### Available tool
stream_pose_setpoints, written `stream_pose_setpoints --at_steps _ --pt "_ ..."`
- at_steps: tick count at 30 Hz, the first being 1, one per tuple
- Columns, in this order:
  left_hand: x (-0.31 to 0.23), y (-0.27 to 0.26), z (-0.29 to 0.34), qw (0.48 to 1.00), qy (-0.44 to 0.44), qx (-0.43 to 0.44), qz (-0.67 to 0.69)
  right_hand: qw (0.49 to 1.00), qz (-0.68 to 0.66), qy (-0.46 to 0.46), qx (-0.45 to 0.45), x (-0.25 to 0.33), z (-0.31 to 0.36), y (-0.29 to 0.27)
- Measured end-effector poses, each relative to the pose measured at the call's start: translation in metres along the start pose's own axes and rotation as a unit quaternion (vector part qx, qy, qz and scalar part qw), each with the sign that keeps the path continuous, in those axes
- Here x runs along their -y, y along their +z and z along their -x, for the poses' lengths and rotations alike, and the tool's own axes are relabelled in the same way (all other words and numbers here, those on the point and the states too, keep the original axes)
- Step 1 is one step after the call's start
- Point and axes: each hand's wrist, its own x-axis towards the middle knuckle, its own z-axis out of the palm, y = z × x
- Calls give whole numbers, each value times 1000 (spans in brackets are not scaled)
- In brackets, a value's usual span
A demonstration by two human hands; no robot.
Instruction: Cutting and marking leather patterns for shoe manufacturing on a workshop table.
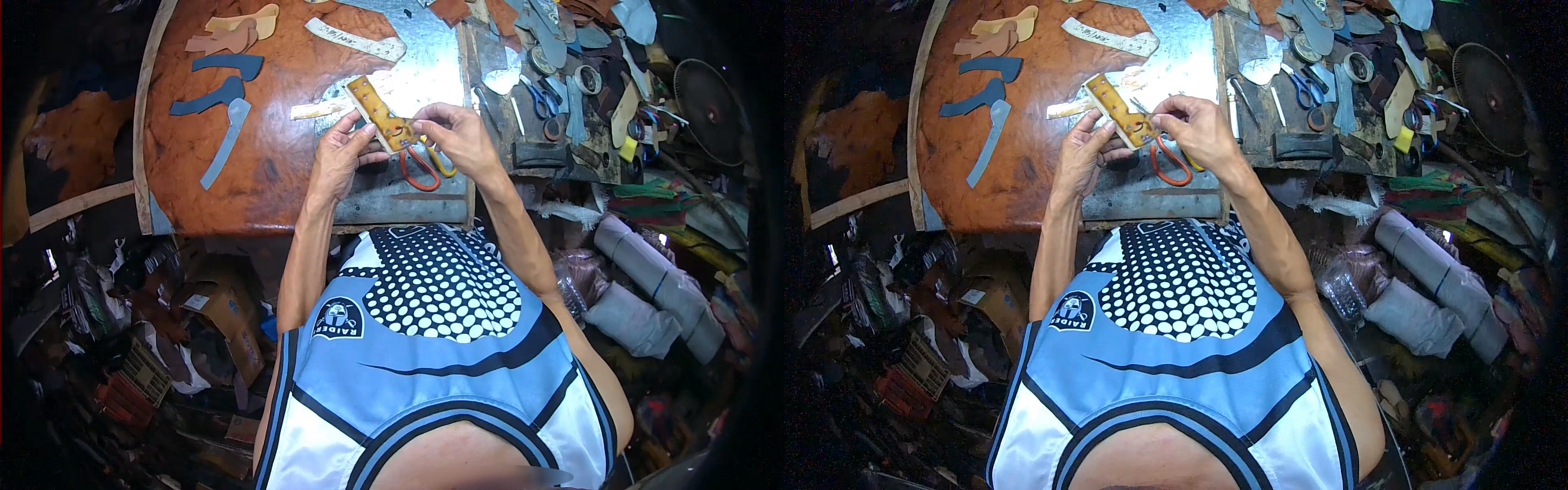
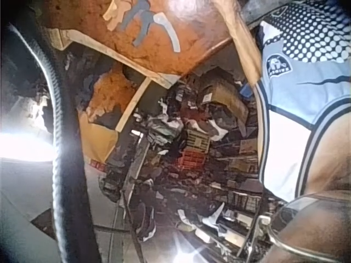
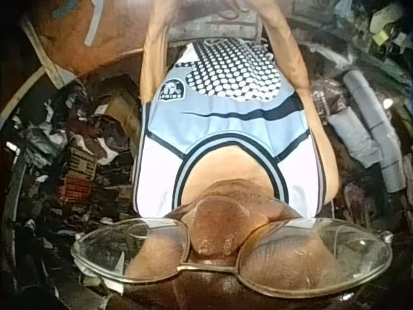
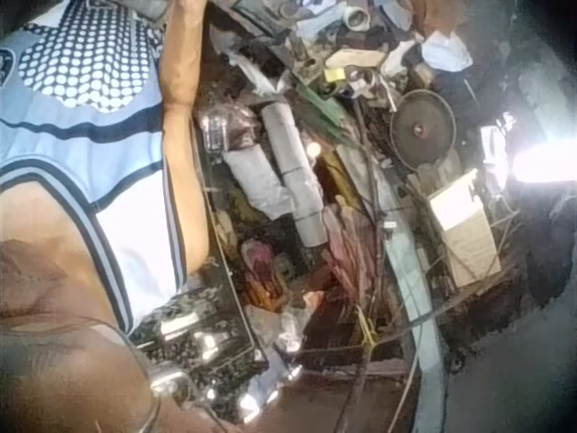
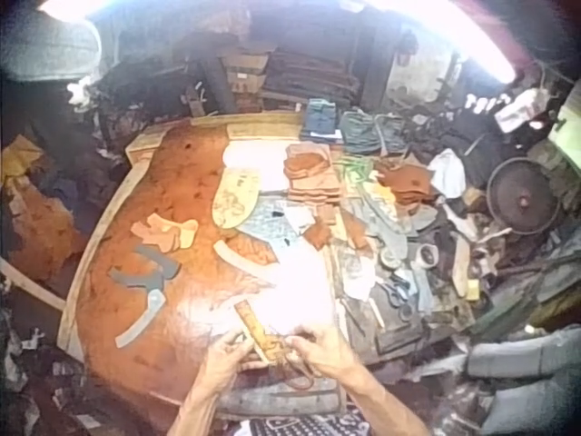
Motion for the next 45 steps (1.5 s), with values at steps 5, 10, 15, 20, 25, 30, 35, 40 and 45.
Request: stream_pose_setpoints --at_steps 5,10,15,20,25,30,35,40,45 --pt "0 -1 0 1000 15 -3 0 999 0 -22 -50 -4 4 15" --pt "-1 -1 1 1000 21 -4 5 996 -1 -21 -82 1 11 17" --pt "-4 5 1 999 27 7 44 982 -173 -8 -75 -9 20 26" --pt "-7 9 2 997 33 23 72 978 -171 -69 -100 -13 24 31" --pt "-9 11 1 995 29 30 91 972 -42 -182 -142 -14 24 31" --pt "-10 11 2 996 37 31 80 976 -119 -135 -126 -7 27 32" --pt "-11 15 4 997 47 19 54 972 -191 -90 -105 -8 28 28" --pt "-13 17 4 997 44 9 65 972 -195 -127 -26 -10 28 19" --pt "-16 20 4 997 47 7 54 973 -212 -96 -6 -7 28 14"
